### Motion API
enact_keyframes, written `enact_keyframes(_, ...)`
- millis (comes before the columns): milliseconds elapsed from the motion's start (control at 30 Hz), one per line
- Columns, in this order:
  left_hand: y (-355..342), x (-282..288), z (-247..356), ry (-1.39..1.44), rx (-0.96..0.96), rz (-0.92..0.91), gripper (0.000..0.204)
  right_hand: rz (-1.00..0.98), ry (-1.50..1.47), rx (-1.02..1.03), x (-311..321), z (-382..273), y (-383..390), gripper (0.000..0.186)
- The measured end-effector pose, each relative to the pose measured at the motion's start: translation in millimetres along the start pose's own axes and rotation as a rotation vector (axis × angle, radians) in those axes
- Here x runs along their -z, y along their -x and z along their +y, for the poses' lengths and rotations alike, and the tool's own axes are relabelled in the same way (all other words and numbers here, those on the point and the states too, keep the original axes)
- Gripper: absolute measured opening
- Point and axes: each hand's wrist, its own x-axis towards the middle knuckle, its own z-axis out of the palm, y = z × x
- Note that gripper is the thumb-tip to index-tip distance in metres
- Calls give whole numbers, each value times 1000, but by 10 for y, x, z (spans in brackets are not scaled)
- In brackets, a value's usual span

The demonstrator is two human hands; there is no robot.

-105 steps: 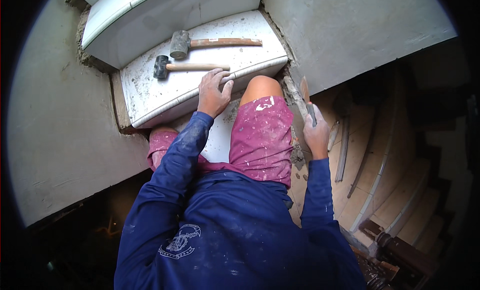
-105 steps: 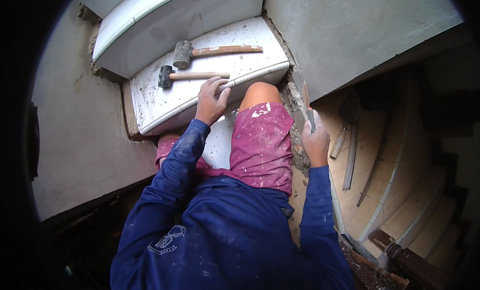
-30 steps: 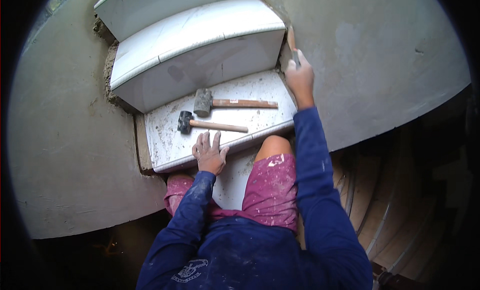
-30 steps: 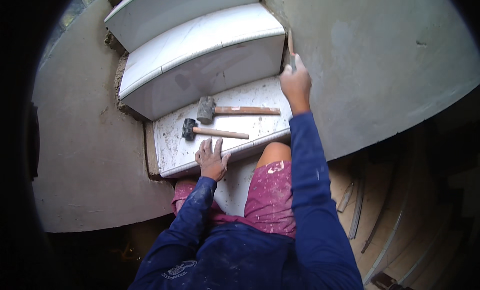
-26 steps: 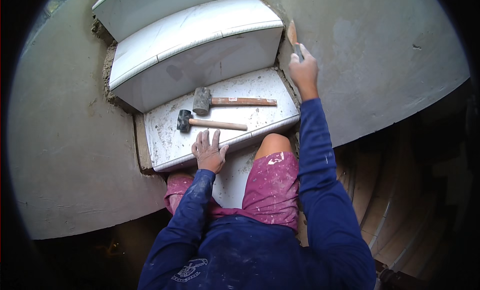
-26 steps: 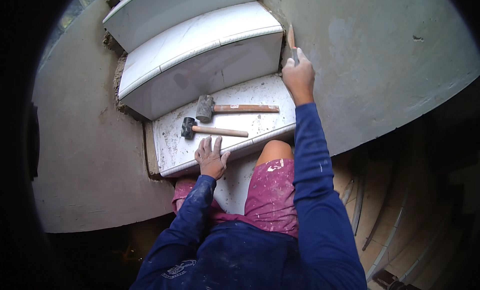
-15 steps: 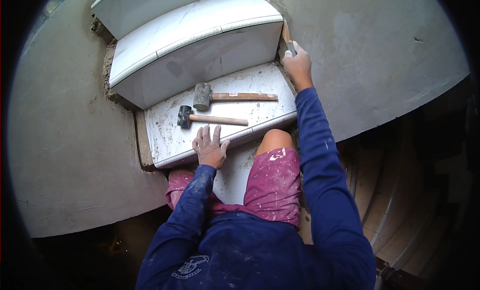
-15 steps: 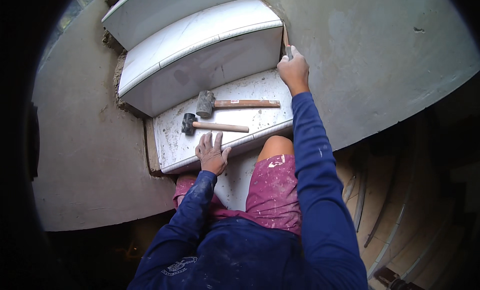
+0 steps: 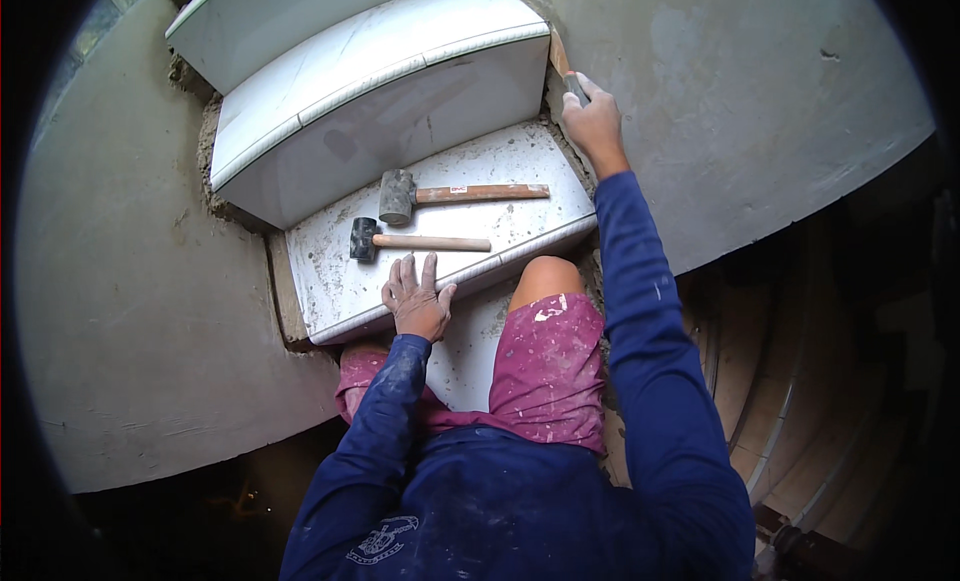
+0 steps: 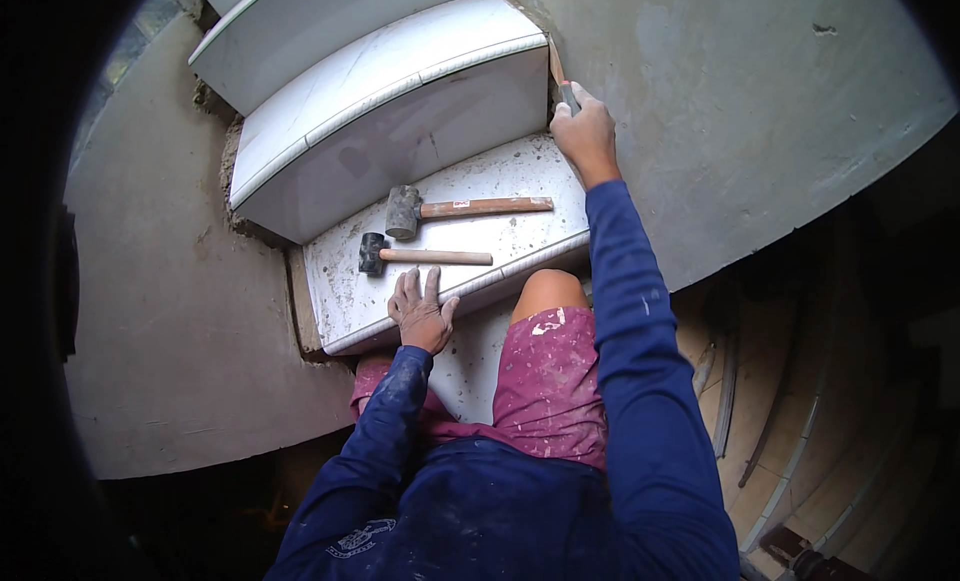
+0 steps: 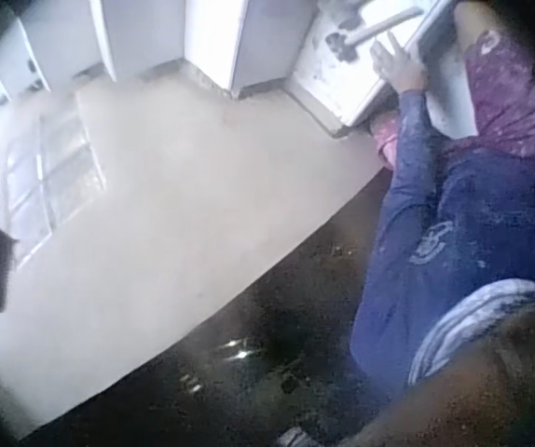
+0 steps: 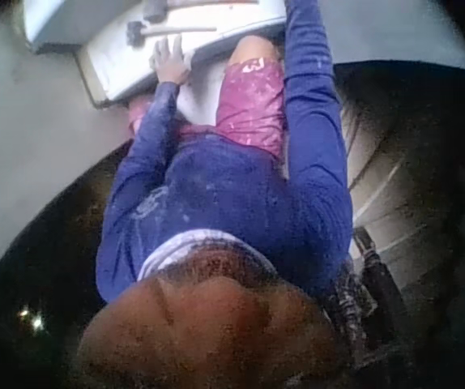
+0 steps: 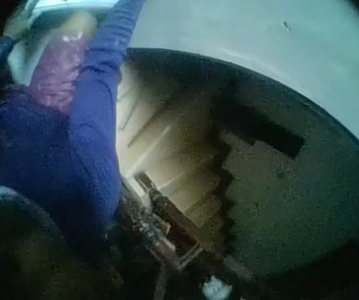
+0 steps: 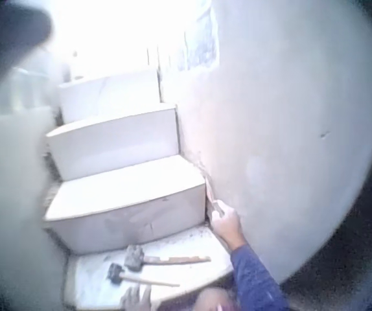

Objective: Tiling a concrete staircase using a rubber mallet, scraper, and measuring tape.

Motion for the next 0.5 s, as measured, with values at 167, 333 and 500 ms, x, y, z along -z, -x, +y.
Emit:
enact_keyframes(167,-49,42,34,4,-1,-3,65,-74,0,-81,-41,-4,-107,45)
enact_keyframes(333,16,-4,-6,16,-4,18,64,-131,-90,-198,2,170,82,45)
enact_keyframes(500,-3,8,-27,20,-2,0,65,-260,46,-274,-93,258,335,47)
